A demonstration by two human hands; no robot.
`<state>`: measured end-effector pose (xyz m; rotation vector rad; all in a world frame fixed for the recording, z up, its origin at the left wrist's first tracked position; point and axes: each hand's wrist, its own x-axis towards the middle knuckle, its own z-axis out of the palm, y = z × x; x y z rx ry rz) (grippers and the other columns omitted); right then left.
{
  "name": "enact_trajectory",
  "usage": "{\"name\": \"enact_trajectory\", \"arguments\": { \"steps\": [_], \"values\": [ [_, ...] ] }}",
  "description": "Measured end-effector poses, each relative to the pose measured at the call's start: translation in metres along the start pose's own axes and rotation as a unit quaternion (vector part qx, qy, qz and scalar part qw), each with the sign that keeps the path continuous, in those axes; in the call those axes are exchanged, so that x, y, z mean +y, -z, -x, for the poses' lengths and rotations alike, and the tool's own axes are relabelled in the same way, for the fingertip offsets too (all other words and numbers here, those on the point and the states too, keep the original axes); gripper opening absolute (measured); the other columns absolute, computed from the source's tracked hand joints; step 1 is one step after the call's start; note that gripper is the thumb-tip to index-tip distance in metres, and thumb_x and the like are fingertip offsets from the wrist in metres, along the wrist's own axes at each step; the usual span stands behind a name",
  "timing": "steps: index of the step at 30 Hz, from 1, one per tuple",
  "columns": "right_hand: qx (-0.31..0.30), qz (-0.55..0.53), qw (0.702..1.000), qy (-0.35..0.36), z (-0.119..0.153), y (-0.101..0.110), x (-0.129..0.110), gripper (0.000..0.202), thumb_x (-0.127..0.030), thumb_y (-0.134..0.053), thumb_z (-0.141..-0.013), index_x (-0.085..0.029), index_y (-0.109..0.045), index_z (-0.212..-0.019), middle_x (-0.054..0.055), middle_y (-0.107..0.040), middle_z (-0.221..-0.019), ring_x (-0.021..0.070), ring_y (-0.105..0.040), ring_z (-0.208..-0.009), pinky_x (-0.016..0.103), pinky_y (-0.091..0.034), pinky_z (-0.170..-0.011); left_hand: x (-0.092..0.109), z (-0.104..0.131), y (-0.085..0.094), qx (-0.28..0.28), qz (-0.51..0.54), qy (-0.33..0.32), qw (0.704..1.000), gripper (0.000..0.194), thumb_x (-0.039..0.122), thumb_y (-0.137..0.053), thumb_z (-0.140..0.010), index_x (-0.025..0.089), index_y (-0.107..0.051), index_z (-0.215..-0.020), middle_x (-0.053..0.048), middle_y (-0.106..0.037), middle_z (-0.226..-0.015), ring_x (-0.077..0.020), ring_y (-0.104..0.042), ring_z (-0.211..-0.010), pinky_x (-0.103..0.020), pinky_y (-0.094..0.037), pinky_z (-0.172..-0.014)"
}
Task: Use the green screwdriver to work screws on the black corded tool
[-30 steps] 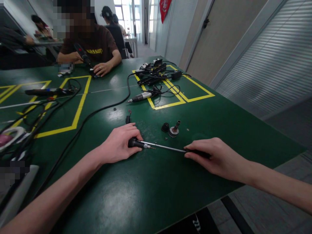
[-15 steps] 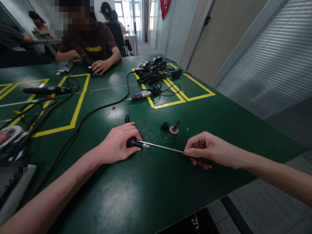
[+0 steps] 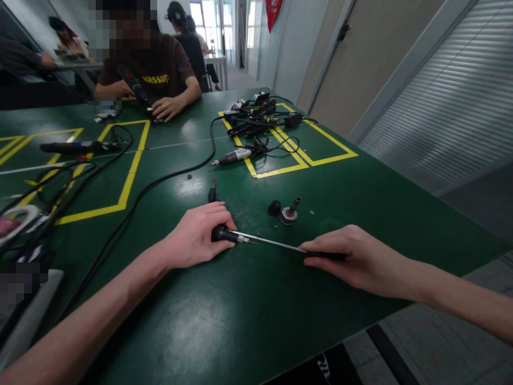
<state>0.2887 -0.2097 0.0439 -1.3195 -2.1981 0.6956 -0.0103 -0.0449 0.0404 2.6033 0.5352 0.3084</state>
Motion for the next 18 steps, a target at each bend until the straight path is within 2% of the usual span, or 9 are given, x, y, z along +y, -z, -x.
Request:
{"name": "enact_trajectory", "arguments": {
  "steps": [2, 5, 7, 9, 11, 12, 15, 16, 18],
  "values": [
    [-0.048, -0.088, 0.991, -0.088, -0.003, 0.003, 0.001, 0.036, -0.045, -0.064, -0.106, -0.016, -0.084, -0.104, 0.002, -0.068, -0.068, 0.01, -0.058, -0.053, 0.022, -0.043, -0.049, -0.001, 0.0, 0.001, 0.002, 0.001, 0.001, 1.0, 0.004, 0.021, -0.076, -0.09, 0.02, -0.072, -0.091, -0.002, -0.074, -0.091, -0.0207, -0.069, -0.092, -0.039, -0.059, -0.097],
    [-0.114, -0.25, 0.934, -0.23, -0.009, 0.007, 0.002, 0.051, -0.062, -0.072, -0.096, -0.014, -0.083, -0.108, 0.0, -0.065, -0.069, 0.0068, -0.05, -0.048, 0.021, -0.04, -0.043, -0.003, 0.001, 0.001, 0.002, 0.006, 0.004, 1.0, 0.003, 0.02, -0.075, -0.09, 0.02, -0.072, -0.092, -0.003, -0.074, -0.092, -0.0206, -0.069, -0.092, -0.038, -0.058, -0.096],
    [-0.135, -0.311, 0.899, -0.277, -0.012, 0.01, 0.001, 0.057, -0.067, -0.077, -0.09, -0.013, -0.082, -0.107, 0.001, -0.067, -0.075, 0.0056, -0.05, -0.048, 0.02, -0.039, -0.042, -0.003, 0.002, 0.001, 0.001, 0.01, 0.005, 1.0, 0.003, 0.02, -0.075, -0.091, 0.02, -0.072, -0.092, -0.002, -0.074, -0.093, -0.0208, -0.069, -0.092, -0.038, -0.058, -0.096],
    [-0.145, -0.315, 0.893, -0.288, -0.015, 0.013, -0.001, 0.058, -0.068, -0.078, -0.088, -0.013, -0.082, -0.107, 0.001, -0.068, -0.075, 0.0051, -0.049, -0.048, 0.02, -0.037, -0.042, -0.004, 0.002, 0.0, 0.003, 0.013, 0.006, 1.0, 0.004, 0.02, -0.076, -0.09, 0.02, -0.073, -0.092, -0.002, -0.073, -0.092, -0.0205, -0.069, -0.091, -0.038, -0.057, -0.095],
    [-0.141, -0.274, 0.914, -0.264, -0.016, 0.016, -0.002, 0.055, -0.066, -0.074, -0.093, -0.013, -0.083, -0.107, -0.001, -0.065, -0.071, 0.0056, -0.049, -0.047, 0.021, -0.038, -0.042, -0.004, 0.002, 0.0, 0.004, 0.016, 0.008, 1.0, 0.004, 0.021, -0.077, -0.091, 0.019, -0.073, -0.091, -0.002, -0.073, -0.092, -0.0198, -0.069, -0.089, -0.036, -0.057, -0.091],
    [-0.132, -0.235, 0.935, -0.231, -0.016, 0.016, -0.002, 0.051, -0.062, -0.071, -0.096, -0.014, -0.083, -0.107, -0.001, -0.065, -0.07, 0.0062, -0.051, -0.048, 0.021, -0.039, -0.043, -0.004, 0.002, 0.0, 0.004, 0.017, 0.008, 1.0, 0.004, 0.021, -0.077, -0.091, 0.019, -0.073, -0.092, -0.002, -0.073, -0.092, -0.0195, -0.068, -0.088, -0.035, -0.056, -0.089],
    [-0.074, -0.056, 0.993, -0.068, -0.01, 0.009, -0.001, 0.032, -0.039, -0.062, -0.107, -0.015, -0.083, -0.108, 0.002, -0.071, -0.074, 0.0092, -0.063, -0.059, 0.021, -0.047, -0.054, -0.004, 0.001, 0.0, 0.0, 0.016, 0.011, 1.0, 0.005, 0.022, -0.078, -0.09, 0.02, -0.074, -0.092, -0.002, -0.073, -0.091, -0.0195, -0.068, -0.088, -0.033, -0.055, -0.085],
    [-0.044, 0.016, 0.999, -0.013, -0.007, 0.005, 0.0, 0.028, -0.031, -0.059, -0.109, -0.016, -0.083, -0.111, 0.004, -0.075, -0.079, 0.01, -0.067, -0.064, 0.022, -0.049, -0.057, -0.004, 0.001, 0.0, -0.003, 0.014, 0.013, 1.0, 0.006, 0.022, -0.079, -0.09, 0.02, -0.074, -0.092, -0.002, -0.073, -0.091, -0.0196, -0.068, -0.088, -0.033, -0.055, -0.085],
    [0.02, 0.163, 0.984, 0.065, 0.001, -0.006, 0.001, 0.029, -0.022, -0.053, -0.111, -0.015, -0.079, -0.12, 0.005, -0.078, -0.085, 0.0103, -0.068, -0.064, 0.023, -0.048, -0.056, -0.004, 0.001, 0.001, -0.009, 0.011, 0.018, 1.0, 0.006, 0.022, -0.079, -0.089, 0.02, -0.074, -0.092, -0.002, -0.074, -0.092, -0.0198, -0.069, -0.089, -0.034, -0.055, -0.087]
  ]
}}
